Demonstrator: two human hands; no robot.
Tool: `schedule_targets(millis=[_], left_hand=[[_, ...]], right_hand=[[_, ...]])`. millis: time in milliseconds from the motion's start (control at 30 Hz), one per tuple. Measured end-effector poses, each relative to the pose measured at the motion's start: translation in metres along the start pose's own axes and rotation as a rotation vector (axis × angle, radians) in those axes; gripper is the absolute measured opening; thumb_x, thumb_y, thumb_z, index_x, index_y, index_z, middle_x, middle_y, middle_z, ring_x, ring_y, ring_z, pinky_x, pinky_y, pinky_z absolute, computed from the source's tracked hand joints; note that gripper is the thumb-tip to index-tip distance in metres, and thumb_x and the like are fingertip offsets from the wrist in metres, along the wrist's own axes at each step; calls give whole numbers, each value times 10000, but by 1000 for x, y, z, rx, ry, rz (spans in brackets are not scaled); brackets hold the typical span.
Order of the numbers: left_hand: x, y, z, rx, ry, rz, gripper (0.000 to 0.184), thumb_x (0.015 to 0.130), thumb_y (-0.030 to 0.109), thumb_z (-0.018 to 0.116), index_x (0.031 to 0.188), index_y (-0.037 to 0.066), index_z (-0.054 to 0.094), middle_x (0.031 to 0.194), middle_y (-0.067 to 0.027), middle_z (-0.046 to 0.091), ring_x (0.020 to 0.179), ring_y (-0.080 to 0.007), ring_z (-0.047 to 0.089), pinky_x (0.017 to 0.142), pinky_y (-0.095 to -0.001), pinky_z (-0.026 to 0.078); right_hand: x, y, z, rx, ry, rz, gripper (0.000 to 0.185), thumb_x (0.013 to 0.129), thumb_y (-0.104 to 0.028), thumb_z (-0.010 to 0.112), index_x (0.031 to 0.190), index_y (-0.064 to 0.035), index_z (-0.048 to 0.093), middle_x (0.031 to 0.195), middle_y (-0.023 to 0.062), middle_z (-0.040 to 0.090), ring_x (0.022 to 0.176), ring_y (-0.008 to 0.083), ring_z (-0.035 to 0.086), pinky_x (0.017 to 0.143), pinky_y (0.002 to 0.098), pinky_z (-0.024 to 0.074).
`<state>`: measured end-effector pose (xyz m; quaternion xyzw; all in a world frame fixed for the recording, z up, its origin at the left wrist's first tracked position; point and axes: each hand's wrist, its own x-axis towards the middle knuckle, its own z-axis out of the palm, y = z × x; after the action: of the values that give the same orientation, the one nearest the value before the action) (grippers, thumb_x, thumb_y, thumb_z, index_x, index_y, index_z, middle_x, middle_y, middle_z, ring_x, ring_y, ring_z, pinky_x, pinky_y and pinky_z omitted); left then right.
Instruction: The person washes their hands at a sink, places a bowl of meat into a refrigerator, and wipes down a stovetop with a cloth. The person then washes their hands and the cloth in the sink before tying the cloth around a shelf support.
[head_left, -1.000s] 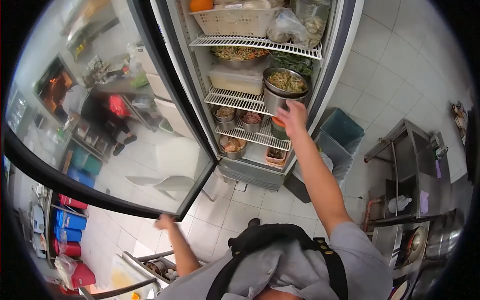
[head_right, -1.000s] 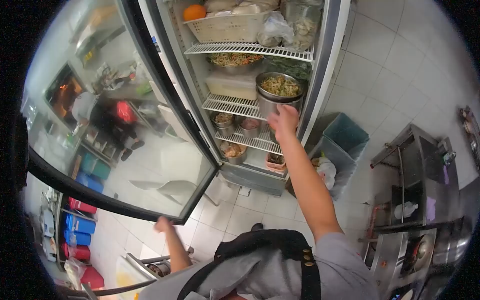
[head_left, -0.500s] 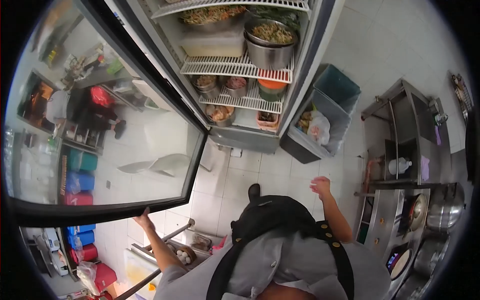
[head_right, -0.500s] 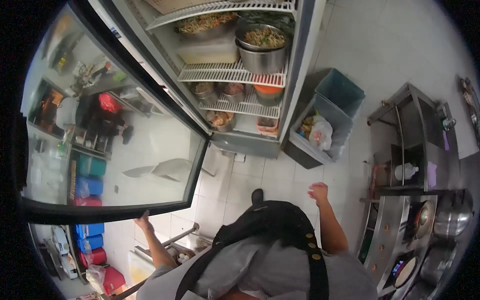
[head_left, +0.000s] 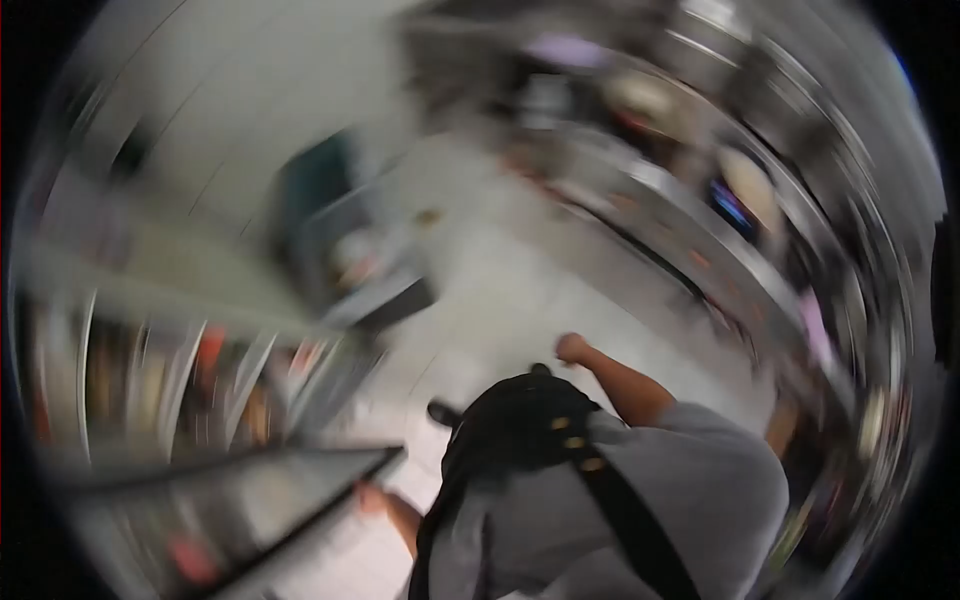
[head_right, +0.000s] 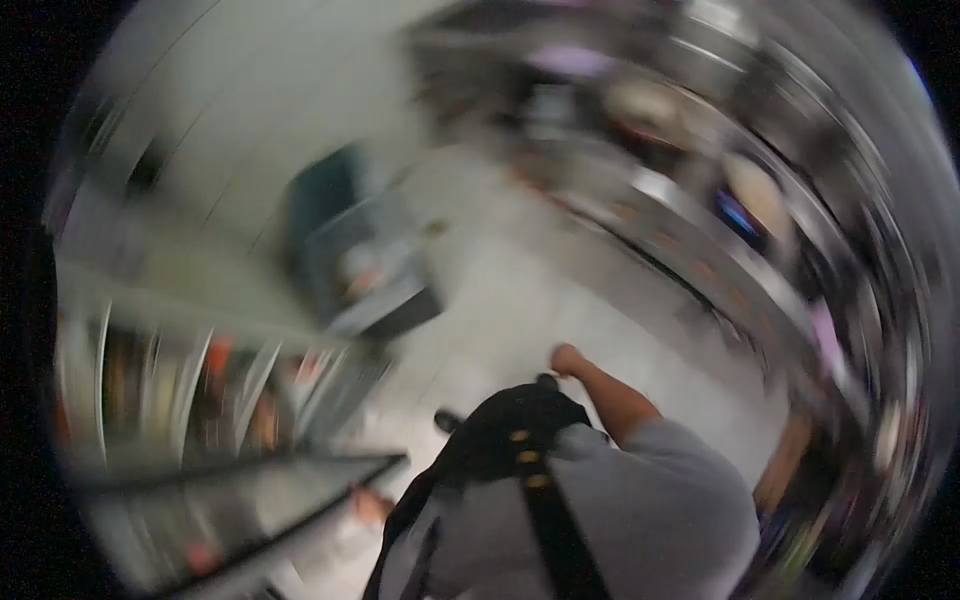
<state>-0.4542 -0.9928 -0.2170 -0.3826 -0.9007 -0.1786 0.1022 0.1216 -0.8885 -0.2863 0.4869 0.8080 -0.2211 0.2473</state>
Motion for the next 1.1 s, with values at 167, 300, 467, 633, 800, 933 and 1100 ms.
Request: schedule_targets(millis=[167,300,467,633,800,933,1100], left_hand=[[4,185,6,-658,-847,-64,364,920,311,476,637,92,544,478,-17,492,373,-151,427,361,-347,316],[-6,304,16,-592,-1259,93,330,916,300,474,669,93,544,513,-24,504,400,-160,447,377,-346,335],[-13,429,30,-441,-1557,328,289,911,287,472,708,94,543,557,-33,519,433,-171,471,397,-346,358],[-39,506,29,-269,-1645,400,249,906,274,470,748,96,542,602,-43,535,467,-183,496,416,-345,381],[-96,554,6,-147,-1593,342,212,900,261,467,788,97,541,646,-52,550,501,-195,520,436,-345,404],[-178,563,-44,-103,-1508,172,186,896,251,466,819,98,541,681,-60,562,528,-204,540,452,-344,423],[-274,557,-105,-17,-1521,20,161,891,238,463,859,100,540,726,-69,578,562,-216,564,471,-344,446]], right_hand=[[-172,55,-14,1664,634,978,144,728,-90,582,862,-44,608,667,90,606,538,190,637,415,314,505],[-270,79,46,1790,741,1342,105,732,-86,596,830,-49,601,699,88,623,545,193,640,413,318,508],[-355,107,104,1251,766,1769,149,719,-145,573,809,-59,655,785,156,654,694,271,650,623,364,533],[-466,213,157,902,969,2125,329,784,-328,531,862,-37,661,915,197,634,893,372,595,804,439,471],[-603,345,177,809,726,2336,452,818,-424,477,984,-40,648,1022,247,606,997,384,566,907,491,393],[-663,416,206,836,871,2402,688,892,-455,357,1357,46,275,1423,288,198,1301,484,182,1059,565,131],[-542,424,285,417,1174,2158,587,902,-253,404,1336,113,252,1397,313,225,1291,501,180,1065,541,155]])
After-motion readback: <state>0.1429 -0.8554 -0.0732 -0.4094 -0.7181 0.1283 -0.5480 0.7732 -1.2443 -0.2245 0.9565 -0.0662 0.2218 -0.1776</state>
